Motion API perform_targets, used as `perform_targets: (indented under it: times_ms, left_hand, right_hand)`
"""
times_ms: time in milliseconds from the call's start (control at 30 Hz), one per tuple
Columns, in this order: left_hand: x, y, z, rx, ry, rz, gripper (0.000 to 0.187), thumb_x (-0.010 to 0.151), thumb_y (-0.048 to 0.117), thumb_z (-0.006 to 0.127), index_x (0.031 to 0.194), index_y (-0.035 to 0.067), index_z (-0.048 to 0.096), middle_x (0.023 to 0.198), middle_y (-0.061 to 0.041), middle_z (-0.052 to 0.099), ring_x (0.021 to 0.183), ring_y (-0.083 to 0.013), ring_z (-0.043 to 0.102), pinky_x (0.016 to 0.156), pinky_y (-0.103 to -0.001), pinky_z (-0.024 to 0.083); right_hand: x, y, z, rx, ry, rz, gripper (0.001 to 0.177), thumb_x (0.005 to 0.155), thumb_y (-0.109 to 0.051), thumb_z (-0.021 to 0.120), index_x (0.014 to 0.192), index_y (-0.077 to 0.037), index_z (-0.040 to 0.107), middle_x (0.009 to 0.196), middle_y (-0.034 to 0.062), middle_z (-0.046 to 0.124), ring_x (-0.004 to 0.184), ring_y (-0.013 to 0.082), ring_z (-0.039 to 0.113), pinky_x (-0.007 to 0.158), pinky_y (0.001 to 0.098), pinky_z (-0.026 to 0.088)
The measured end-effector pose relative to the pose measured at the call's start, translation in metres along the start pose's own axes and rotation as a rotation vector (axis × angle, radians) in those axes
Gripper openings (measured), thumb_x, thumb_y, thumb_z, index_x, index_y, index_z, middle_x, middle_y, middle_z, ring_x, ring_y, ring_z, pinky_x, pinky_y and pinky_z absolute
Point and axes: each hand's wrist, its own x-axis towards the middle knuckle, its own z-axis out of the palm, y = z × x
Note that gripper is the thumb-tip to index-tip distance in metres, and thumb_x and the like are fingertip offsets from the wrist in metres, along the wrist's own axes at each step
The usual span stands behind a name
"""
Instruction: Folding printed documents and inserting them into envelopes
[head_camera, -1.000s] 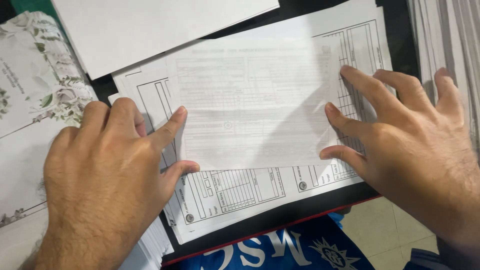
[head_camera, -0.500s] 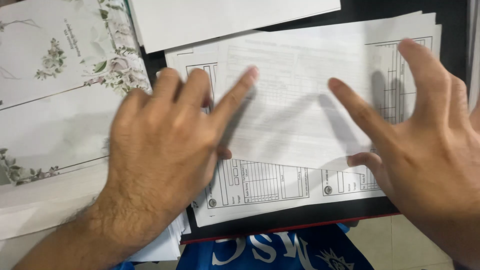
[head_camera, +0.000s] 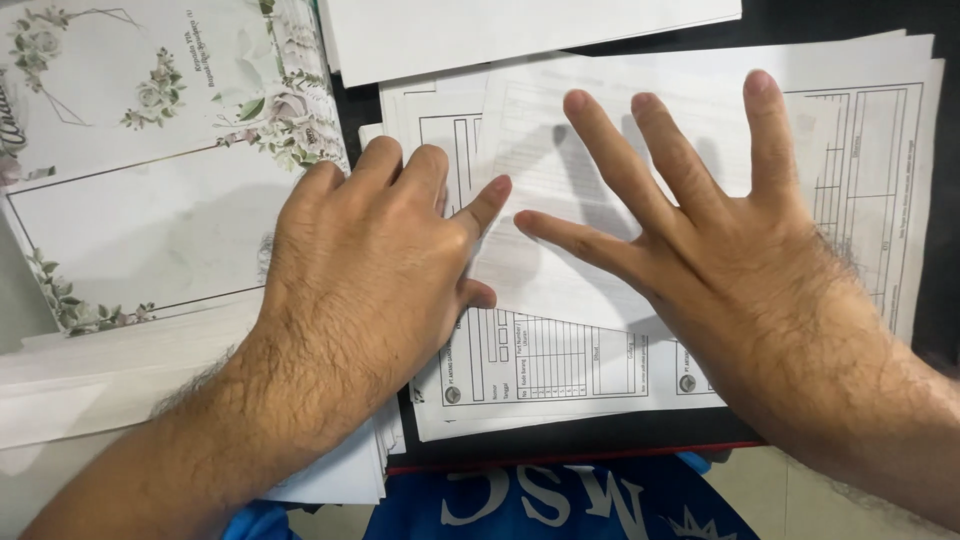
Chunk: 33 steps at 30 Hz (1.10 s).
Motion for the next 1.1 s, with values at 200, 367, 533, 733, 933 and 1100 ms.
perform_targets:
  times_ms: [200,367,533,733,933,1100]
  left_hand:
    - [0.001,-0.004,0.008,-0.037,-0.029,0.037,0.076,0.074,0.065,0.073,0.144,0.035,0.063,0.090,0.001,0.068,0.091,-0.0221,0.065,0.065,-0.040,0.057]
    - [0.006,-0.005,0.009,-0.026,-0.075,0.047,0.090,0.068,0.078,0.070,0.146,0.035,0.060,0.081,0.003,0.066,0.084,-0.0208,0.064,0.056,-0.037,0.057]
    - [0.004,-0.005,0.012,0.011,0.005,0.055,0.089,0.066,0.080,0.070,0.143,0.035,0.063,0.078,0.006,0.065,0.082,-0.0186,0.064,0.055,-0.035,0.055]
    - [0.004,-0.005,0.012,-0.051,-0.002,0.059,0.087,0.067,0.076,0.075,0.142,0.033,0.064,0.077,0.009,0.066,0.082,-0.0189,0.064,0.055,-0.036,0.055]
    - [0.004,-0.006,0.010,-0.090,-0.045,0.066,0.077,0.080,0.072,0.069,0.145,0.031,0.062,0.072,0.007,0.065,0.078,-0.0208,0.065,0.051,-0.038,0.056]
    - [0.012,-0.006,-0.003,-0.075,-0.321,0.026,0.096,0.075,0.079,0.068,0.159,0.040,0.045,0.084,0.002,0.071,0.088,-0.0217,0.066,0.059,-0.040,0.063]
  right_hand:
    - [0.000,0.002,0.001,0.069,0.068,-0.041,0.176,0.019,-0.007,0.092,0.166,-0.039,0.001,0.180,0.0139,0.008,0.156,0.0367,0.033,0.121,0.0718,0.035]
    - [0.001,0.001,0.004,0.051,0.070,-0.035,0.169,0.027,-0.014,0.094,0.169,-0.038,0.006,0.179,0.0153,0.024,0.153,0.0369,0.045,0.119,0.0711,0.040]
    - [0.004,0.001,0.002,-0.049,0.054,-0.052,0.162,0.035,-0.025,0.092,0.170,-0.040,0.004,0.179,0.0149,0.030,0.152,0.0341,0.053,0.119,0.0660,0.043]
    - [0.007,0.002,-0.001,-0.257,-0.010,-0.061,0.157,0.041,-0.037,0.092,0.172,-0.044,0.006,0.179,0.0096,0.037,0.152,0.0249,0.055,0.120,0.0567,0.043]
    - [0.003,0.006,0.006,-0.296,-0.065,-0.043,0.171,0.023,-0.051,0.094,0.169,-0.049,0.004,0.179,0.0032,0.029,0.153,0.0228,0.043,0.122,0.0540,0.037]
    - [-0.016,0.015,0.011,-0.251,-0.112,0.001,0.127,0.054,-0.044,0.068,0.167,-0.046,0.008,0.178,-0.0003,0.023,0.156,0.0252,0.036,0.120,0.0542,0.040]
